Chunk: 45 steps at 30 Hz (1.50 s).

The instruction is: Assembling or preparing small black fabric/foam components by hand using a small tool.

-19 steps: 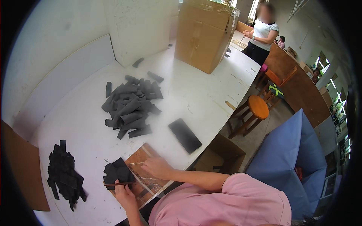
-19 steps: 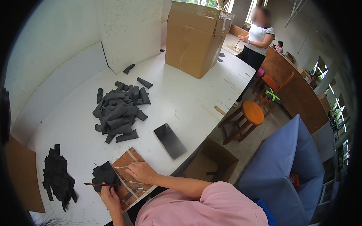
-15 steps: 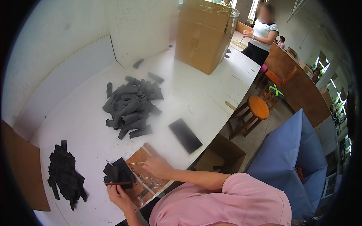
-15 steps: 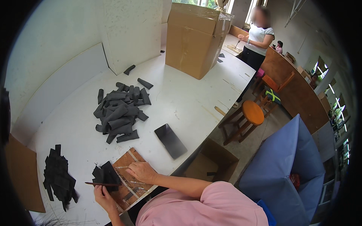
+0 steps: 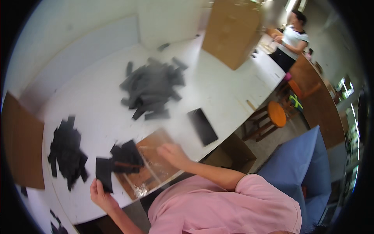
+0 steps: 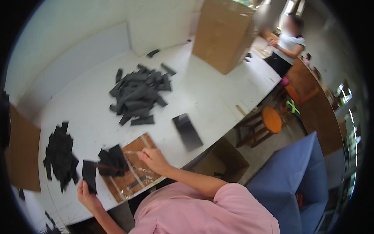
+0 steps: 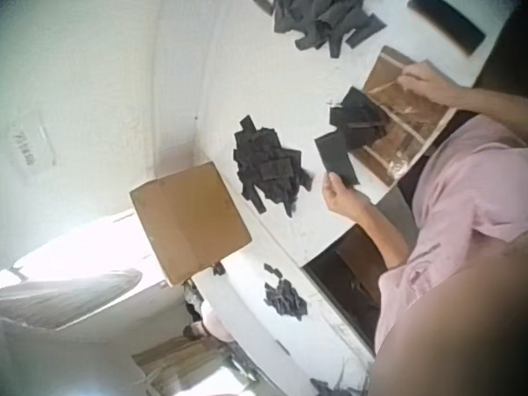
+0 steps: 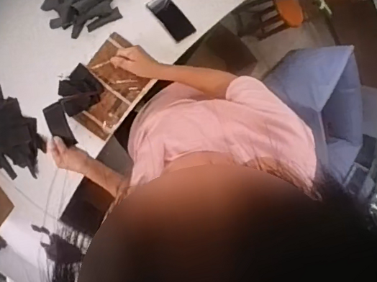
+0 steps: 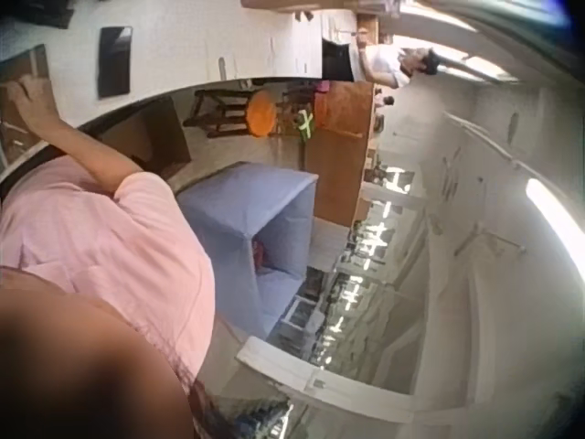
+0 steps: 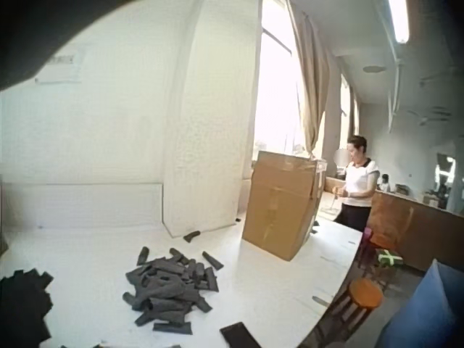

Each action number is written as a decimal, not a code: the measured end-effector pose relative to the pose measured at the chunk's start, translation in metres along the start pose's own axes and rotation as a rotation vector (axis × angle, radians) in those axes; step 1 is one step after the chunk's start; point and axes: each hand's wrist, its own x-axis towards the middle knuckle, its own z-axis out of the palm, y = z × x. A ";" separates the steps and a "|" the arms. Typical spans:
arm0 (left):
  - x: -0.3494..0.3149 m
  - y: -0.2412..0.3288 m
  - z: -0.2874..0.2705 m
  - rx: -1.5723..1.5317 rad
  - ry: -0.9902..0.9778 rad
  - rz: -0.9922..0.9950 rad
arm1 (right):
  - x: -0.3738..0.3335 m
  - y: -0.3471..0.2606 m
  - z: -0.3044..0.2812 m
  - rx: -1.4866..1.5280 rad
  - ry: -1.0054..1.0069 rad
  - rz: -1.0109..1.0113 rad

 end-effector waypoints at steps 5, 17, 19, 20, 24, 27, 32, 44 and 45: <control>-0.050 0.031 0.049 -0.193 -0.109 -0.267 | -0.031 -0.038 0.005 0.383 -0.571 0.358; -0.075 0.023 0.066 -0.023 -0.502 -0.531 | -0.038 -0.055 0.016 0.954 -0.403 0.653; -0.073 0.024 0.066 0.002 -0.548 -0.549 | -0.040 -0.048 0.013 0.902 -0.440 0.644; -0.072 0.026 0.067 0.024 -0.587 -0.562 | -0.041 -0.046 0.011 0.848 -0.487 0.635; -0.075 0.033 0.083 -0.022 -0.584 -0.485 | -0.041 -0.054 0.006 0.800 -0.473 0.577; -0.075 0.043 0.091 0.075 -0.606 -0.466 | -0.043 -0.057 0.003 0.885 -0.437 0.577; -0.075 0.039 0.094 0.117 -0.595 -0.394 | -0.043 -0.058 0.000 0.802 -0.413 0.520; -0.082 0.015 0.079 -0.210 -0.563 -0.528 | -0.040 -0.042 0.003 0.895 -0.119 0.617; -0.083 0.014 0.079 -0.209 -0.564 -0.527 | -0.040 -0.042 0.004 0.896 -0.119 0.616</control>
